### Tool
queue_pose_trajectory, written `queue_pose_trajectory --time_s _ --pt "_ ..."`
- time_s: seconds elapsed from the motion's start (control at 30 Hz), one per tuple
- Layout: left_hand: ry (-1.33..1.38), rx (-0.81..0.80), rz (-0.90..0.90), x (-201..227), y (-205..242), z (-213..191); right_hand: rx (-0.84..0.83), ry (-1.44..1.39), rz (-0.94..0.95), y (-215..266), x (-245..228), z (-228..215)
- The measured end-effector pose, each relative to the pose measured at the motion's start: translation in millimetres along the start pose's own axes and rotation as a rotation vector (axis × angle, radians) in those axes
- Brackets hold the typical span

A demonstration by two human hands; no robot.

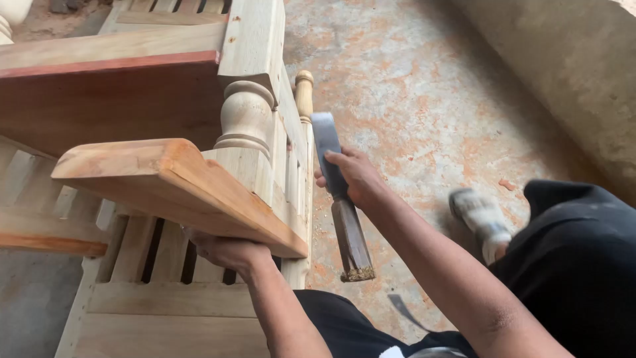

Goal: The person uses a chisel to clean and refine joints on a wooden furniture frame.

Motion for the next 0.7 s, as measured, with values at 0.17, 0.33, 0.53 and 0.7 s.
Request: queue_pose_trajectory --time_s 0.17,0.33,0.53,0.7 --pt "-0.007 0.085 -0.078 -19.2 -6.0 -7.2 -0.054 -0.299 0.174 -9.9 -13.8 -6.3" --pt "-0.483 0.073 -0.037 -34.3 -11.1 -8.8 -0.033 -0.638 0.464 -55.6 0.6 -36.9" --pt "-0.155 0.254 0.157 -50.6 -14.3 -17.3 -0.069 -0.397 0.531 -139.7 1.3 -67.1" --pt "0.060 0.299 0.296 -26.1 7.7 -3.8 -0.053 -0.497 0.382 -222.6 -22.7 -85.2"
Point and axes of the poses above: each hand's wrist, its own y-axis away from the middle knuckle, its own z-axis out of the palm, x = y × z, the point moved 1 cm from there along -y, towards the middle knuckle, and after that the axes turned 8 degrees about x, right-handed, at the moved point
